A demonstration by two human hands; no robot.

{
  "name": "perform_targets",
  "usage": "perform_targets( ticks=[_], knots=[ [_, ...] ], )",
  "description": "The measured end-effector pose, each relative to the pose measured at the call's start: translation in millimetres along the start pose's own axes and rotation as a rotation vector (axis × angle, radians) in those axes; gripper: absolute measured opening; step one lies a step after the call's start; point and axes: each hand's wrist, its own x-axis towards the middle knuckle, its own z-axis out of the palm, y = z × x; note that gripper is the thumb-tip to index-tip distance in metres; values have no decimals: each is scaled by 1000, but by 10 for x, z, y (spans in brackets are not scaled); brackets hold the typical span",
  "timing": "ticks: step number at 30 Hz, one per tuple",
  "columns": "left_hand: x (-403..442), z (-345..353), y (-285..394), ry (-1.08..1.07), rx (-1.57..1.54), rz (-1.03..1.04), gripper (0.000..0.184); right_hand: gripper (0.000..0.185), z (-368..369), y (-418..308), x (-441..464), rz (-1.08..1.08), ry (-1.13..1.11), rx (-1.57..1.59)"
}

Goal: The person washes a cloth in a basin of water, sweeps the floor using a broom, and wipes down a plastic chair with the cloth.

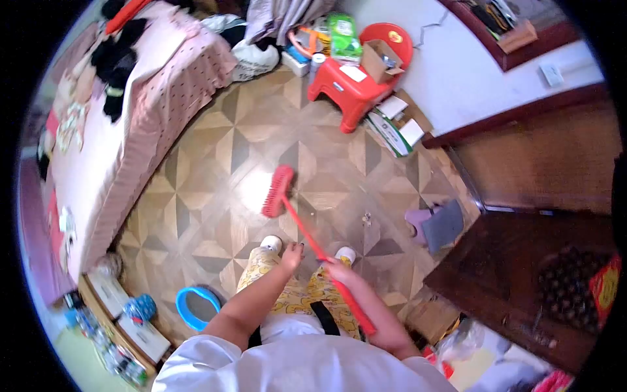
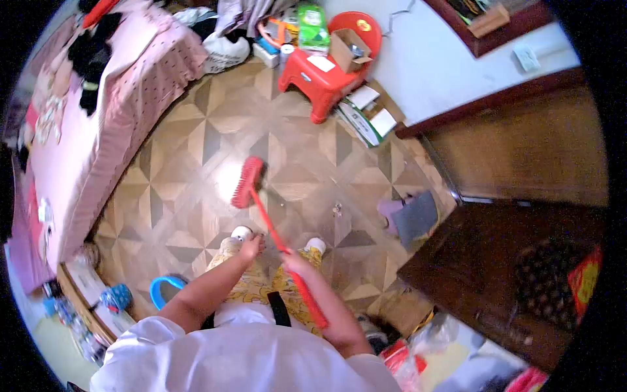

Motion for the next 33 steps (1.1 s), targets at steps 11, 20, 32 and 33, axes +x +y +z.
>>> perform_targets(
  ticks=[11,20,32,33],
  knots=[
    [-546,673,-775,287,-14,63,43,28,-956,628,453,100,-145,-188],
    [-753,796,-1508,404,-296,91,40,25,-2821,533,-491,151,285,-629],
    [-1335,-292,-3108,659,-787,84,26,29,-1154,654,-1407,-11,184,-694],
    [-1438,-349,-3169,635,-782,89,26,32,-1025,834,-1355,-5,150,-728]
  ],
)
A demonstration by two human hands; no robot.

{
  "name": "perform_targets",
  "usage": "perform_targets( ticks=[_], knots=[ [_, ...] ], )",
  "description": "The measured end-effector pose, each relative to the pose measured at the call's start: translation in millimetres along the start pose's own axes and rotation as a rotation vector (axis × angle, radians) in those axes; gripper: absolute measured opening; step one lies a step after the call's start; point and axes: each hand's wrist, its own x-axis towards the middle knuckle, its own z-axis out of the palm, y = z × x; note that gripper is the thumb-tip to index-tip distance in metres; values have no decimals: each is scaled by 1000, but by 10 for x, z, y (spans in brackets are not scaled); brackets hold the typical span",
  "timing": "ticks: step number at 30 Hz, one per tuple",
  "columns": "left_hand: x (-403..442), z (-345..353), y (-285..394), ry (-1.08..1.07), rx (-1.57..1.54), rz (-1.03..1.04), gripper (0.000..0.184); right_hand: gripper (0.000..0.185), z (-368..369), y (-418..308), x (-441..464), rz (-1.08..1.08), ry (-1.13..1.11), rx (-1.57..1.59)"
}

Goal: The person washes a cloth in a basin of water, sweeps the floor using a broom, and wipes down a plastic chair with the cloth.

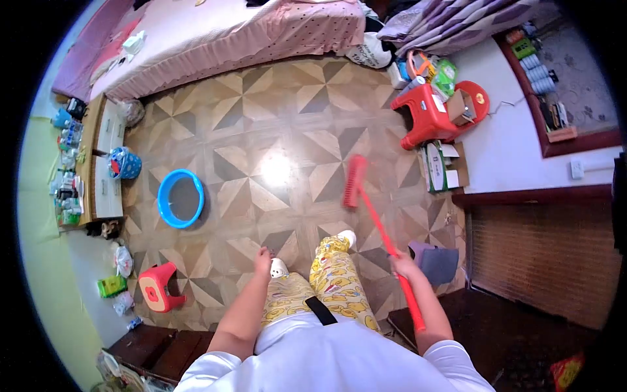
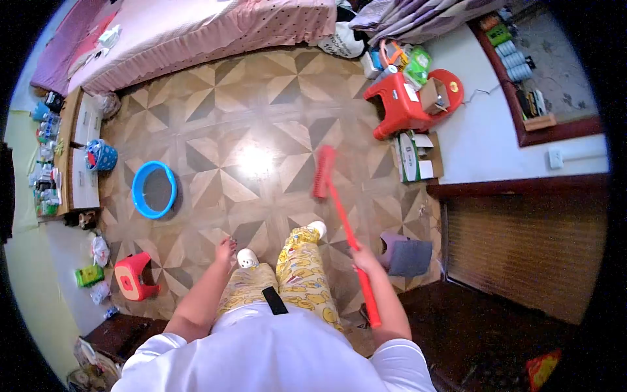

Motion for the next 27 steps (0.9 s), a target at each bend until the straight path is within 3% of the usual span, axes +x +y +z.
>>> perform_targets(
  ticks=[4,8,9,12,14,18,22,24,27],
  knots=[
    [-40,-512,53,-15,-55,-44,19,33,919,-192,-130,-27,-239,18],
    [-28,-917,59,-37,-52,14,19,30,1646,8,146,-220,-301,-315],
    [-54,-973,89,-41,-51,20,19,29,1746,-194,-52,-131,-328,-368],
    [-301,-1086,197,65,-129,32,16,26,2016,234,316,-170,-356,-428],
    [-442,-1076,184,170,-167,49,16,25,1987,384,449,-187,-383,-706],
    [-445,-856,-98,155,-258,-80,16,23,1442,928,651,-196,-315,-545],
    [-731,55,-304,112,-158,-118,20,20,592,2028,1056,-560,-36,-641],
    [-872,667,-328,68,-91,-88,23,19,-153,1898,696,-55,-181,-478],
    [-1109,1587,-401,-81,-15,-45,20,17,-1131,1916,471,122,-55,-287]
  ],
)
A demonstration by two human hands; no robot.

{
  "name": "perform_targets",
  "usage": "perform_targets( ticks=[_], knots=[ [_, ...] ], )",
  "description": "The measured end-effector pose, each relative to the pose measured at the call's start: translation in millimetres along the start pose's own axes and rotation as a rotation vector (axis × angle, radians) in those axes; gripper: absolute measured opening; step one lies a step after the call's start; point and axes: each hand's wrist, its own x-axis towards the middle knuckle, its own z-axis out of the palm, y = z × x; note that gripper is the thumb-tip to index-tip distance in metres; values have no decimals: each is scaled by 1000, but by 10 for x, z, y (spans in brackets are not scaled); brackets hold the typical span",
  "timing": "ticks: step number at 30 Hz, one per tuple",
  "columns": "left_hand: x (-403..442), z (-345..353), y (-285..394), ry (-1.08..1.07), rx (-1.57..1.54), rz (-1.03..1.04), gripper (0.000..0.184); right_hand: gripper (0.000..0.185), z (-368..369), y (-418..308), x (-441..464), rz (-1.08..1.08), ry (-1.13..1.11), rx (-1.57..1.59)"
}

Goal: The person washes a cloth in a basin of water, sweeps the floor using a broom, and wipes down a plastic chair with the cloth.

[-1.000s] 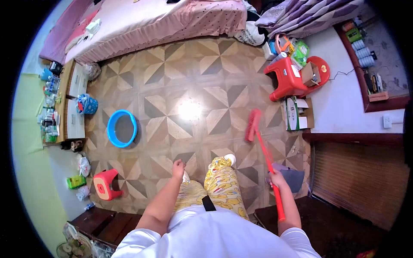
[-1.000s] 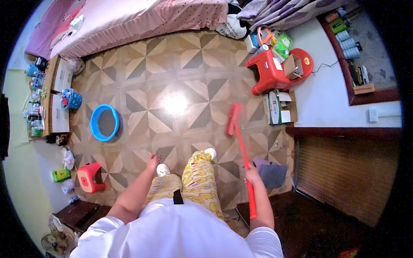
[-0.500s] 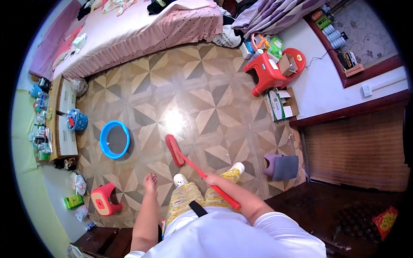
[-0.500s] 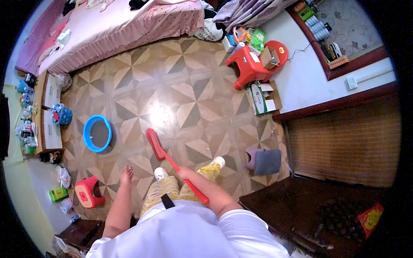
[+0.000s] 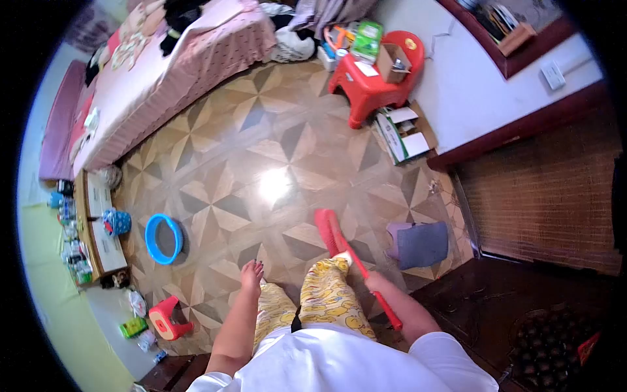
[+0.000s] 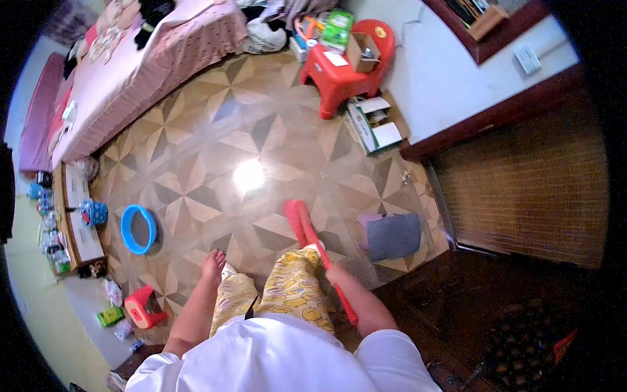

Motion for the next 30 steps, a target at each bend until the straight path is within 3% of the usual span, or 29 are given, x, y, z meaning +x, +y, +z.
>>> perform_targets(
  ticks=[1,5,7,9,15,17,19,27,30],
  knots=[
    [-89,303,-3,-51,20,14,20,16,-237,170,53,7,19,94],
    [-316,1127,-26,-201,25,-2,19,15,-901,821,816,-82,291,-52],
    [-424,1364,-8,-222,59,16,20,14,-1507,696,604,69,286,141],
    [-425,1499,38,-244,123,49,20,17,-1943,1040,996,161,309,163],
    [-421,1840,217,-239,229,52,20,17,-2708,1355,648,192,505,389],
    [-298,1976,217,-367,222,50,19,16,-2824,1436,440,154,562,431],
    [-289,2269,195,-357,222,16,19,21,-2828,1416,164,56,495,615],
    [7,3714,313,-605,431,-100,19,29,-2597,546,-192,68,228,750],
    [15,4240,529,-654,523,10,16,27,-2461,241,-9,59,150,735]
  ],
)
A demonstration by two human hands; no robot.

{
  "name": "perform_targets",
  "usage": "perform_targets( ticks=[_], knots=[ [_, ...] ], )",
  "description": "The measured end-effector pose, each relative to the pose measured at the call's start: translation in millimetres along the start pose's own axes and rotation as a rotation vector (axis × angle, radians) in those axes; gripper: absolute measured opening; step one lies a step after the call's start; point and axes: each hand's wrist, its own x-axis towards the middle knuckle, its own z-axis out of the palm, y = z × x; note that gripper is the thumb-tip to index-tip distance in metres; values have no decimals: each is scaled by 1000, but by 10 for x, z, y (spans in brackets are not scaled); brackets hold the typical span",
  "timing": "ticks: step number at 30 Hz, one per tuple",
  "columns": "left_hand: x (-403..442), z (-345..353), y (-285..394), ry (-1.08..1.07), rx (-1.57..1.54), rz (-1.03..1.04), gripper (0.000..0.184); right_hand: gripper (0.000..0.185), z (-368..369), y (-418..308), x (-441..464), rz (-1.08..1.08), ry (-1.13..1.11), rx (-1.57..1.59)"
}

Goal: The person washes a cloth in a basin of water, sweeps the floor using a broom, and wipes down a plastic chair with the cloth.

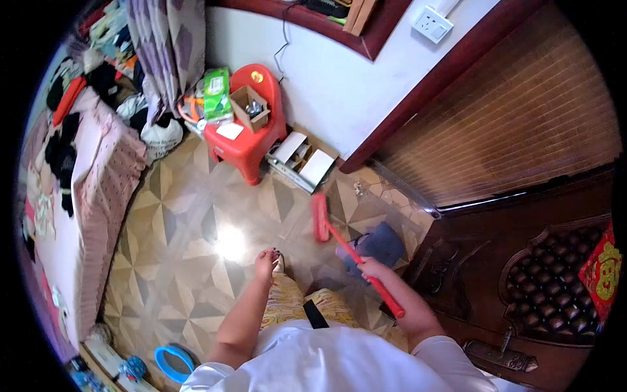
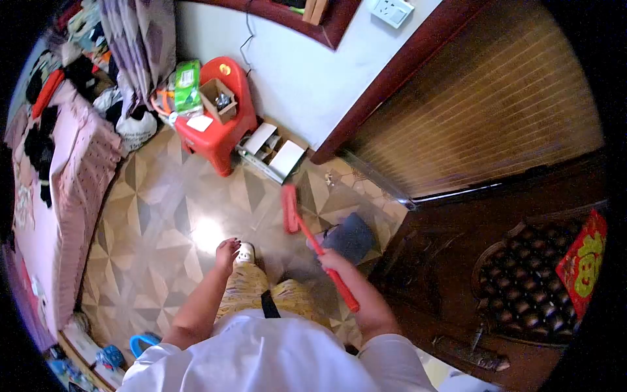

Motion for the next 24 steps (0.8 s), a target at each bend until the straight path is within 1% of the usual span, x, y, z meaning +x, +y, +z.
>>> perform_targets(
  ticks=[2,4,5,7,8,10,13,15,17,18,19,22,24],
  knots=[
    [134,94,282,-35,49,4,16,27,164,-126,145,-14,0,22],
    [183,158,464,-51,96,-7,15,26,282,-87,350,7,-75,-77],
    [213,183,531,-58,119,-16,15,26,319,-62,434,14,-75,-53],
    [299,234,643,-26,171,-54,15,25,336,-94,535,39,-10,-152],
    [335,266,673,-13,200,-63,15,25,303,-69,557,42,-14,-135],
    [433,330,668,-12,217,-71,16,22,123,-236,444,-6,133,-168],
    [529,488,640,4,268,-72,16,21,-234,-200,709,20,124,-154],
    [563,652,634,17,291,-72,17,22,-455,22,1077,19,100,-97],
    [619,852,623,21,324,-61,17,21,-708,242,1373,-52,41,-329],
    [682,935,565,20,343,-59,18,18,-897,197,1251,-53,94,-239],
    [720,1050,553,18,368,-61,19,18,-1067,237,1317,-62,87,-216],
    [691,1537,519,29,411,-75,20,15,-1520,582,1456,10,2,-161],
    [682,1893,467,46,410,-100,21,15,-1781,727,1584,9,58,-215]
  ],
)
